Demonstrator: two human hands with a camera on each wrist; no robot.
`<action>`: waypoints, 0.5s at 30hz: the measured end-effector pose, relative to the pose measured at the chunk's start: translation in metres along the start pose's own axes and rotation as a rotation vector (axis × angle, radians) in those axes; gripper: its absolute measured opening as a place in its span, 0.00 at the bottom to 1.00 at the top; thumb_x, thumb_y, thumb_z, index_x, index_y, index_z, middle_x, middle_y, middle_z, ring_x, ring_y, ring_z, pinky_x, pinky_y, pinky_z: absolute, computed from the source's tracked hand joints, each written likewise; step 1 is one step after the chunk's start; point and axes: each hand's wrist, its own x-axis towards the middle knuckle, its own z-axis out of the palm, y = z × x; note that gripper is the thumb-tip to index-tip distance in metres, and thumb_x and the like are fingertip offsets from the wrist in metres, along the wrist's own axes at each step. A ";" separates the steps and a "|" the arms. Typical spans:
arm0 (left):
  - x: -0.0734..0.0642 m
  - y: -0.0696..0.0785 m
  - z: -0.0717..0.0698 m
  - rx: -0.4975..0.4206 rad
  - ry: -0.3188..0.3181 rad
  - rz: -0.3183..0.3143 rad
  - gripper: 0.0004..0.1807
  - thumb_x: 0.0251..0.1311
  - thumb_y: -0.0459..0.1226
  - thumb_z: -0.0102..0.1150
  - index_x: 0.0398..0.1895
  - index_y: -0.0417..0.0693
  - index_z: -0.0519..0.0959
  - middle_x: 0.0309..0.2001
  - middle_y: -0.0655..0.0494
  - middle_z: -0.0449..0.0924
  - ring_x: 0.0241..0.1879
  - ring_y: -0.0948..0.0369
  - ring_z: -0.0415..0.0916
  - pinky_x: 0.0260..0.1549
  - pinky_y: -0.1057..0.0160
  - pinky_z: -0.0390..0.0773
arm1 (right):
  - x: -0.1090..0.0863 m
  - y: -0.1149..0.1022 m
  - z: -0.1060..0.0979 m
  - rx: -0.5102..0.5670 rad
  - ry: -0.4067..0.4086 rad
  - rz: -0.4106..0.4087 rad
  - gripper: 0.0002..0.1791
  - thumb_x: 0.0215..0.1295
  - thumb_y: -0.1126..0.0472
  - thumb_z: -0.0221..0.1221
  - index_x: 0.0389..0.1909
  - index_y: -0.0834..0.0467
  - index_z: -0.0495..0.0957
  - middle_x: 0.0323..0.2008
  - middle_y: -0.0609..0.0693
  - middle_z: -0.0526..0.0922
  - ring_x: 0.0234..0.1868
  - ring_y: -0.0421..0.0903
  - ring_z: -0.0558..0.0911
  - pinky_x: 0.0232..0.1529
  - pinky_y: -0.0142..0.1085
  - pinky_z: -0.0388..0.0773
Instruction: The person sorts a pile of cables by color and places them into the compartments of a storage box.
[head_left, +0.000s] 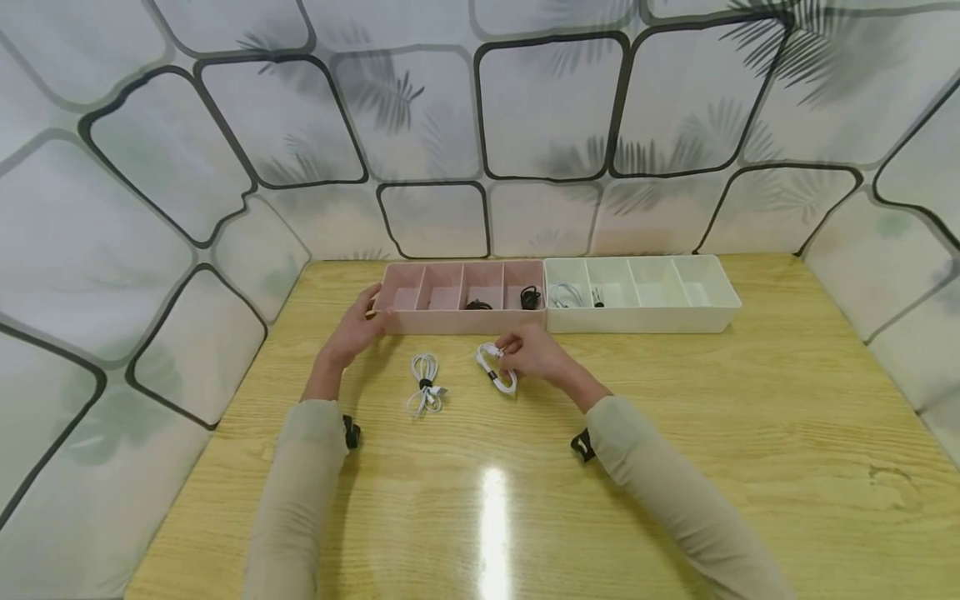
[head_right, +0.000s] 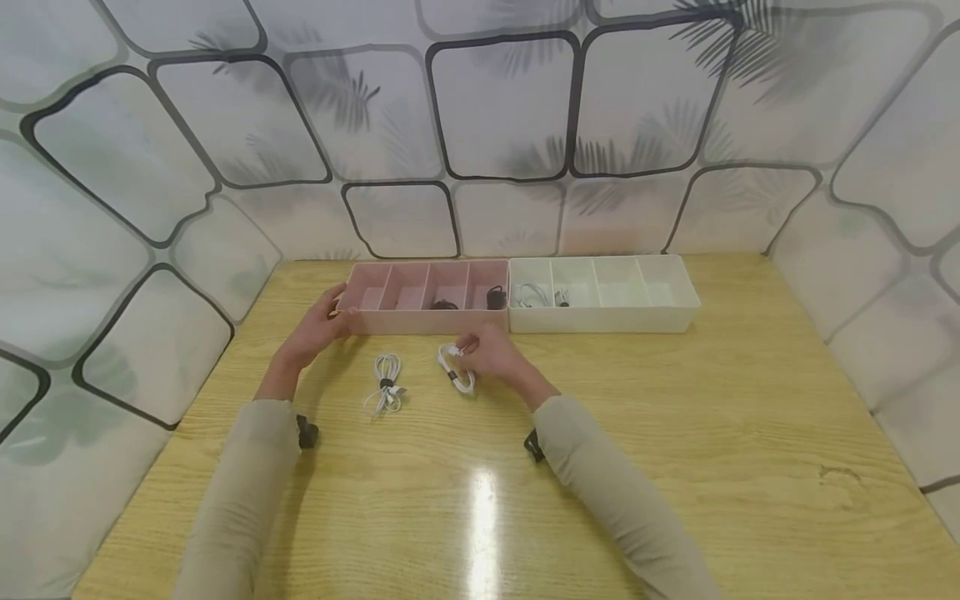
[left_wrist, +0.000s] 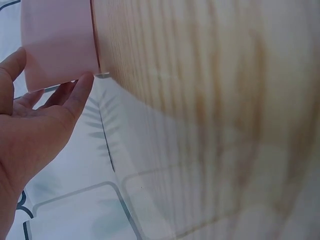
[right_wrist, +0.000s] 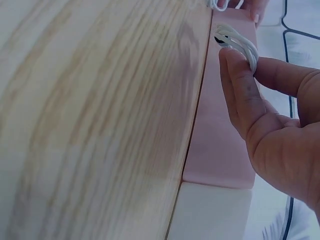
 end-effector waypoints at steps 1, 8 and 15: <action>0.000 0.000 0.000 0.001 0.000 0.001 0.37 0.76 0.38 0.46 0.80 0.40 0.42 0.73 0.29 0.53 0.69 0.37 0.59 0.58 0.41 0.68 | -0.001 0.000 -0.001 0.002 0.004 -0.005 0.18 0.61 0.75 0.60 0.51 0.76 0.76 0.36 0.61 0.82 0.34 0.46 0.82 0.32 0.34 0.82; 0.000 -0.001 -0.001 -0.011 -0.007 0.008 0.37 0.76 0.38 0.47 0.80 0.40 0.42 0.74 0.29 0.51 0.70 0.36 0.57 0.60 0.40 0.67 | -0.004 0.001 -0.010 0.034 0.036 -0.026 0.18 0.62 0.74 0.60 0.53 0.76 0.75 0.39 0.64 0.82 0.38 0.55 0.85 0.33 0.35 0.82; 0.000 -0.003 -0.001 -0.006 0.004 0.007 0.38 0.76 0.37 0.47 0.80 0.41 0.42 0.74 0.29 0.52 0.69 0.37 0.59 0.56 0.44 0.70 | -0.006 0.005 -0.026 0.067 0.047 -0.012 0.20 0.62 0.73 0.62 0.55 0.74 0.75 0.41 0.62 0.81 0.37 0.47 0.83 0.37 0.35 0.83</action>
